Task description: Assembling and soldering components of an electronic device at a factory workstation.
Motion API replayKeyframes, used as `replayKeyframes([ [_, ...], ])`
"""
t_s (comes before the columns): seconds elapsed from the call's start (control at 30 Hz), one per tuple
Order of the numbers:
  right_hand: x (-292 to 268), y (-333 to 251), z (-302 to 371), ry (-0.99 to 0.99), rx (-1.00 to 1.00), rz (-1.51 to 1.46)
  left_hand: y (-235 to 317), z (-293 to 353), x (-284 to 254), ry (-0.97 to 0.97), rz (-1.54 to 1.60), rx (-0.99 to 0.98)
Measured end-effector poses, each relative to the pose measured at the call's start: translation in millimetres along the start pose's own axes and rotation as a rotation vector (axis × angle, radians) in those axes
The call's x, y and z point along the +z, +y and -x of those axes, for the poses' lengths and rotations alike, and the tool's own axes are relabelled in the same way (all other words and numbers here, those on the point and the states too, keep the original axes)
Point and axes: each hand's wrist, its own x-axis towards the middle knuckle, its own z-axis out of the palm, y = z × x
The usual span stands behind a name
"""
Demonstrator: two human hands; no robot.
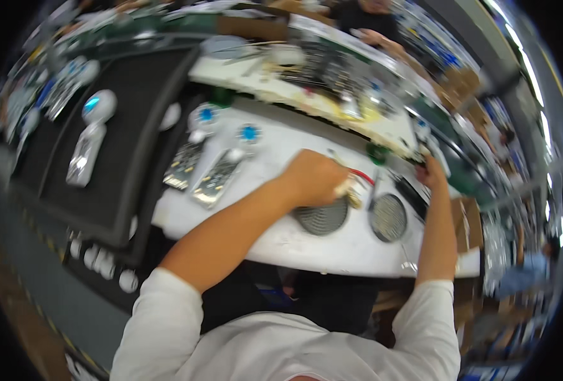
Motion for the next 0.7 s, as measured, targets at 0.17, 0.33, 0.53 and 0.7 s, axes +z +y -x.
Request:
replayKeyframes([
  [0.17,-14.4,6.9,-48.9,-0.252,-0.107,-0.307,-0.2,-2.1,-0.1,0.033,-0.032,0.012],
  [0.33,-40.5,-3.1,-71.8,-0.137,-0.185,-0.285,3.3,-4.3,-14.9,-0.002,-0.049,0.022],
  [0.53,47.3,-24.7,78.4,0.29,-0.693,-0.185,20.5,0.1,-121.5,-0.034,-0.245,-0.385],
  [0.7,116.3,-5.4,186.7,0.184,-1.084,-0.284,-11.1,49.8,-126.4,-0.214,-0.468,-0.727],
])
